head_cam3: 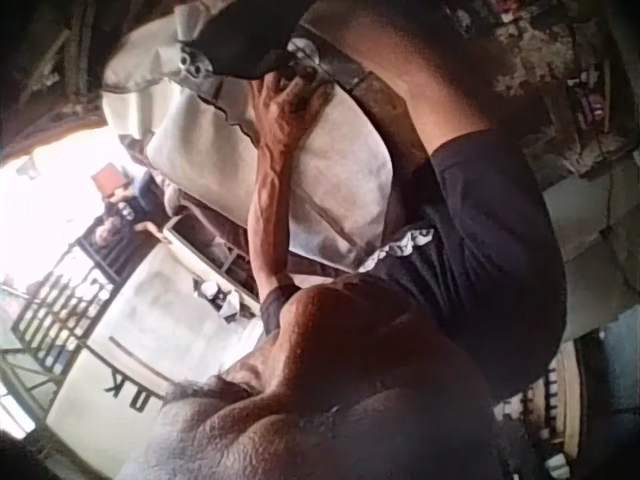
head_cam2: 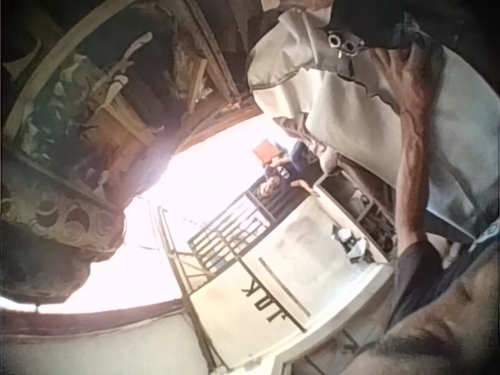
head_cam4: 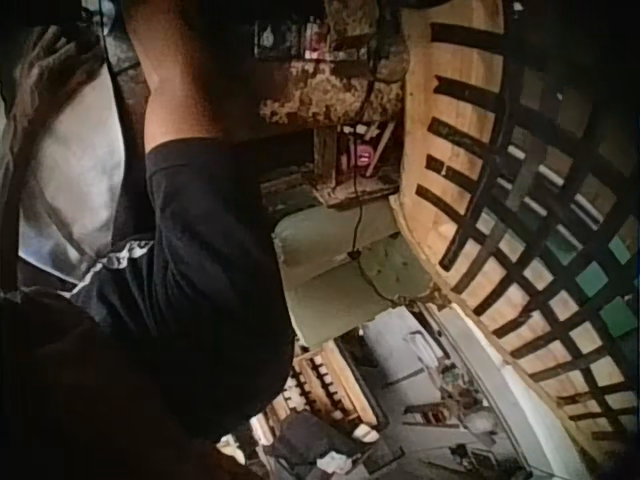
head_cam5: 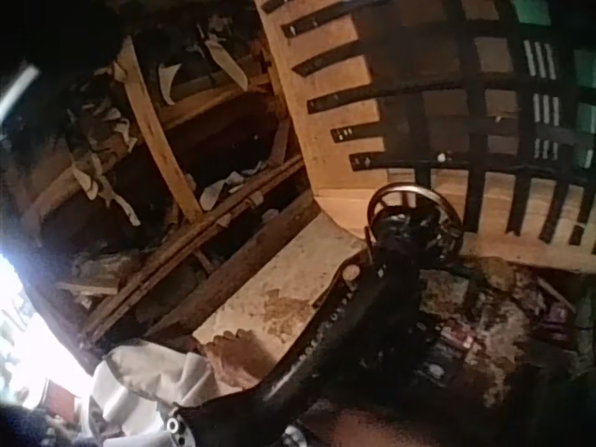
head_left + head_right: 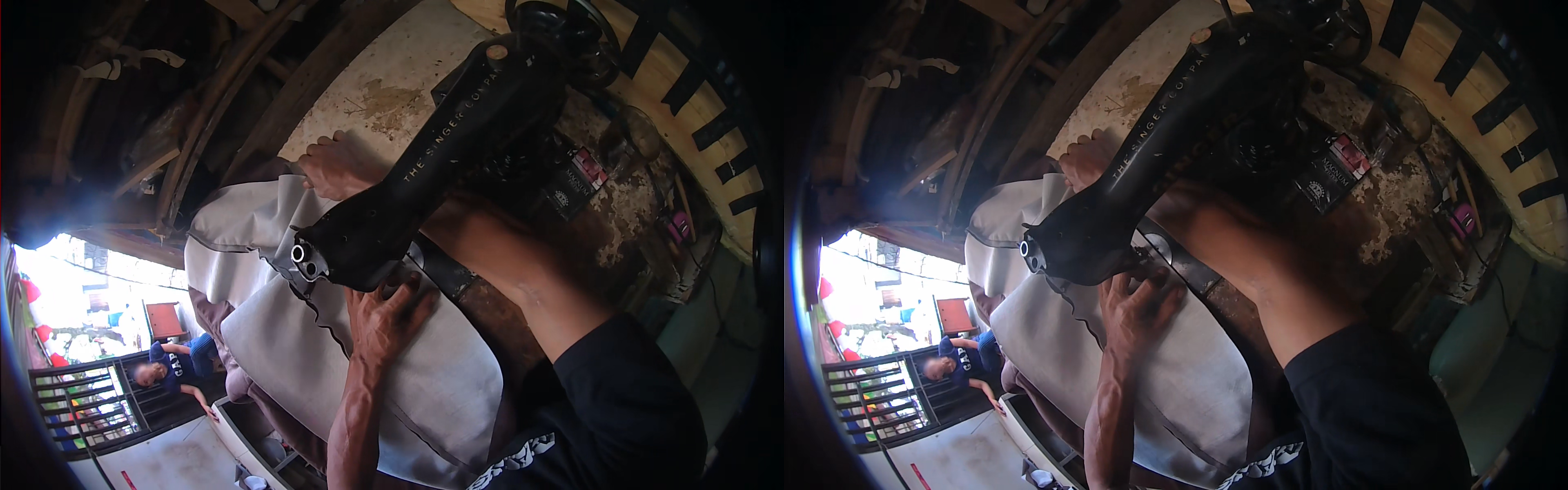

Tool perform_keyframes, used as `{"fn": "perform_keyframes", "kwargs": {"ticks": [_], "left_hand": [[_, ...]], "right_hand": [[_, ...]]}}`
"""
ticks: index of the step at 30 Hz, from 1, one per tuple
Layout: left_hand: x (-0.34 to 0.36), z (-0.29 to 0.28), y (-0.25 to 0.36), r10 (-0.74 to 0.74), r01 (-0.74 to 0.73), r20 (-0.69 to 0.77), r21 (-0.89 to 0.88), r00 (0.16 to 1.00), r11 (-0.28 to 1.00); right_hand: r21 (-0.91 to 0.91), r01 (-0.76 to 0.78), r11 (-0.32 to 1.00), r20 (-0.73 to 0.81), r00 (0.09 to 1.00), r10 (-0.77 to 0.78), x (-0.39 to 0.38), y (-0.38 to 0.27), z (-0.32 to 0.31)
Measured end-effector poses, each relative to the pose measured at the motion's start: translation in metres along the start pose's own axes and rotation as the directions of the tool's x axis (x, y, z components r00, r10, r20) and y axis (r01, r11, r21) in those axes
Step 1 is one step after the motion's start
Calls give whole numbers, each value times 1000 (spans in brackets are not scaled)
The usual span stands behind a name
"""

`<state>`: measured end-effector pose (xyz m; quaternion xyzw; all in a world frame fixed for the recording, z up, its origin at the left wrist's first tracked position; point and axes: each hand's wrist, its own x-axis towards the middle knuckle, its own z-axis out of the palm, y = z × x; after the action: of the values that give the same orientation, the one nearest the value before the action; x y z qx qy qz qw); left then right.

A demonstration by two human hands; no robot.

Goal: The person unfolds and positions a fabric cover onto a sewing machine table, then feeds the fabric through the sewing machine to stitch the edges together.

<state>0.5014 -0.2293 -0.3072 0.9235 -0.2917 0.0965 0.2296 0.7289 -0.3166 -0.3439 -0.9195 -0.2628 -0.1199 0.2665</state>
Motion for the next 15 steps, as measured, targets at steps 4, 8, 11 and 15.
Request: {"fn": "perform_keyframes", "kwargs": {"ticks": [4, 8, 11, 15], "left_hand": [[7, -2, -2, 46, -47, -27, -13, 999, 999], [6, -6, -7, 35, -35, -32, -20, 999, 999], [9, -4, -11, 70, -71, -52, -6, 996, 997], [12, 10, -6, 124, -123, -99, 13, 987, 992]], "right_hand": [[58, 14, 998, 24, 1000, -15, 3, 3, 5], [61, 31, 998, -25, 999, -29, 11, -3, 8], [88, -34, 996, -2, 999, 35, 7, -2, 7], [296, -64, 953, -62, 994, 86, -6, 22, -9]]}}
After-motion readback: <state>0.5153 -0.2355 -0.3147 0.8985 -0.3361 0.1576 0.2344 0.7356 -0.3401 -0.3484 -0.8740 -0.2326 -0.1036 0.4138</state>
